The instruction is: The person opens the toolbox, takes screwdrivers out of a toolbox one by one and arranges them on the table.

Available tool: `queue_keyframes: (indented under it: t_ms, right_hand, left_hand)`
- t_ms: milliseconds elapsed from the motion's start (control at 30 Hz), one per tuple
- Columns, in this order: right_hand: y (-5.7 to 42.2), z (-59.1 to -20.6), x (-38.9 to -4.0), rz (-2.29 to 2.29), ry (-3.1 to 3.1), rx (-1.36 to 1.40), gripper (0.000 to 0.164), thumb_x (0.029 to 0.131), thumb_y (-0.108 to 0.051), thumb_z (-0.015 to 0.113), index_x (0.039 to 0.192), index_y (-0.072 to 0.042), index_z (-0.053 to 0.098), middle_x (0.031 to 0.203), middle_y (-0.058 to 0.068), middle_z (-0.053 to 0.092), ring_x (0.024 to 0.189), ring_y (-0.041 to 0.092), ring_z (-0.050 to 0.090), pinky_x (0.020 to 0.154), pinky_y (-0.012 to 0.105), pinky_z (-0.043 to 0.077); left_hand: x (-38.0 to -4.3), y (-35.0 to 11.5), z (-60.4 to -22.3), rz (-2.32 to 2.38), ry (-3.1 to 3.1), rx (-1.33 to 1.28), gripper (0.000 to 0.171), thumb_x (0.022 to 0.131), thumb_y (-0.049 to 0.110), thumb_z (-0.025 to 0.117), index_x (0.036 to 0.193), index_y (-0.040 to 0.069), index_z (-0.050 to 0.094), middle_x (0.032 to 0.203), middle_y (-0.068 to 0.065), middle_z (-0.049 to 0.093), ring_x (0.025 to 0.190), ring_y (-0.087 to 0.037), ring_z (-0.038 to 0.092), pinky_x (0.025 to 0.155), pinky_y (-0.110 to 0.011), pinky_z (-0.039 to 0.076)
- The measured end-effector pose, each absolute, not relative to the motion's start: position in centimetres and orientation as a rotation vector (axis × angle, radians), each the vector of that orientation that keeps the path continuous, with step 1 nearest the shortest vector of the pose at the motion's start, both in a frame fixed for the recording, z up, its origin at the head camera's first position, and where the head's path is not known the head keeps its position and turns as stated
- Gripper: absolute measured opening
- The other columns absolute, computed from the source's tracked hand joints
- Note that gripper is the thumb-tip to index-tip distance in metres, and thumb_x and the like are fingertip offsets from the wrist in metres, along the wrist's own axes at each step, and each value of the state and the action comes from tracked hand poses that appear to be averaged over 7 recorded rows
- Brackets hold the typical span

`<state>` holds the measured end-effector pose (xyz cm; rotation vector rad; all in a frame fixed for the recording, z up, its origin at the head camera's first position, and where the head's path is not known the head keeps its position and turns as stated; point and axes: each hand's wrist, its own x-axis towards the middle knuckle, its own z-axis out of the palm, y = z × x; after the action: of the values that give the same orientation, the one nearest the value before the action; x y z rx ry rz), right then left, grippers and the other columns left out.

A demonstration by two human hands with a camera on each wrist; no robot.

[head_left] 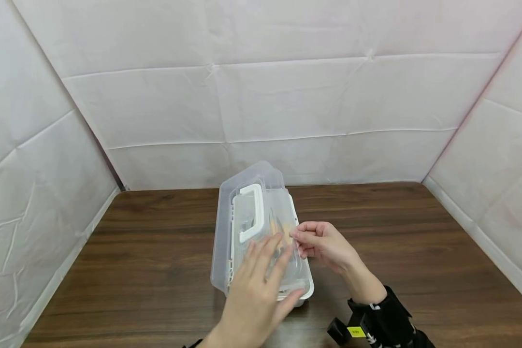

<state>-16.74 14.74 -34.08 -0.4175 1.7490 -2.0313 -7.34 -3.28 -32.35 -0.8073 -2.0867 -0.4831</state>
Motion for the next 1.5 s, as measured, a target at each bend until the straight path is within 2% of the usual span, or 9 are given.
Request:
queue_keyframes:
  t_ms: [267,467,567,733,867,967,1200,1367,1500]
  right_hand:
    - [13.1,-31.1,-16.9,-1.942,1.797,-0.52,0.004,0.085,0.0,0.054,0.088,0.003,0.055,0.069,0.004,0.061,0.06,0.011,0.056,0.057,0.022,0.049]
    - [11.3,-29.0,-16.9,-1.82,1.848,-0.608,0.015,0.084,-0.003,0.057,0.092,0.01,0.054,0.068,0.007,0.06,0.06,0.012,0.057,0.06,0.025,0.051]
    - [10.6,-28.2,-16.9,-1.744,1.897,-0.672,0.022,0.085,-0.004,0.055,0.099,0.013,0.053,0.07,0.009,0.06,0.06,0.014,0.059,0.062,0.03,0.052]
    - [10.5,-27.8,-17.1,-1.579,2.235,-0.864,0.022,0.086,-0.006,0.055,0.103,0.008,0.059,0.077,0.017,0.063,0.063,0.019,0.062,0.06,0.032,0.052]
    - [11.4,-29.3,-17.3,-1.401,2.746,-0.842,0.016,0.085,-0.006,0.057,0.098,0.002,0.064,0.082,0.012,0.064,0.065,0.016,0.06,0.058,0.025,0.05]
    - [12.2,-31.3,-17.6,-1.187,3.049,-0.694,0.017,0.084,-0.005,0.058,0.098,0.003,0.063,0.082,0.01,0.064,0.066,0.016,0.058,0.058,0.028,0.048]
    - [13.0,-36.0,-17.8,-0.796,3.147,-0.434,0.039,0.081,-0.017,0.064,0.106,0.012,0.057,0.097,0.023,0.061,0.088,0.033,0.059,0.071,0.041,0.048]
    - [12.9,-37.6,-17.7,-0.861,3.076,-0.39,0.032,0.079,-0.017,0.066,0.101,0.006,0.061,0.086,0.017,0.064,0.077,0.026,0.061,0.06,0.036,0.049]
    - [13.1,-38.1,-17.6,-0.917,3.038,-0.368,0.031,0.08,-0.012,0.064,0.104,0.007,0.06,0.087,0.017,0.064,0.077,0.026,0.062,0.06,0.034,0.05]
  left_hand:
    - [-6.8,-1.9,-32.5,-0.133,-2.225,-0.583,0.078,0.061,0.042,0.075,0.121,-0.002,0.05,0.13,-0.024,0.038,0.12,-0.039,0.034,0.093,-0.052,0.032]
    - [-7.3,-3.2,-31.9,-0.051,-2.192,-0.425,0.052,0.072,0.027,0.064,0.112,-0.006,0.057,0.121,-0.025,0.048,0.114,-0.036,0.043,0.091,-0.047,0.037]
    - [-7.3,-4.1,-31.4,-0.061,-2.19,-0.402,0.046,0.068,0.018,0.063,0.107,-0.007,0.059,0.115,-0.024,0.053,0.11,-0.036,0.046,0.087,-0.045,0.041]
    - [-7.2,-5.3,-30.9,-0.12,-2.179,-0.408,0.045,0.061,0.013,0.067,0.101,-0.008,0.061,0.109,-0.025,0.056,0.106,-0.038,0.049,0.08,-0.047,0.045]
    - [-7.2,-6.2,-30.7,-0.19,-2.143,-0.395,0.035,0.072,0.012,0.052,0.098,-0.01,0.062,0.107,-0.026,0.056,0.104,-0.039,0.05,0.077,-0.049,0.045]
    - [-7.2,-6.9,-30.6,-0.263,-2.126,-0.382,0.035,0.074,0.011,0.046,0.097,-0.011,0.061,0.105,-0.027,0.056,0.102,-0.041,0.051,0.076,-0.05,0.046]
    - [-7.2,-9.0,-30.6,-0.426,-2.076,-0.337,0.036,0.068,0.01,0.052,0.096,-0.011,0.061,0.102,-0.028,0.057,0.098,-0.042,0.052,0.073,-0.051,0.046]
    - [-6.8,-11.5,-31.0,-0.498,-2.076,-0.291,0.035,0.07,0.01,0.053,0.097,-0.01,0.062,0.103,-0.028,0.058,0.096,-0.044,0.053,0.07,-0.053,0.046]
    - [-6.2,-13.7,-31.3,-0.565,-2.118,-0.237,0.034,0.07,0.009,0.052,0.096,-0.011,0.062,0.1,-0.028,0.059,0.092,-0.044,0.055,0.068,-0.056,0.045]
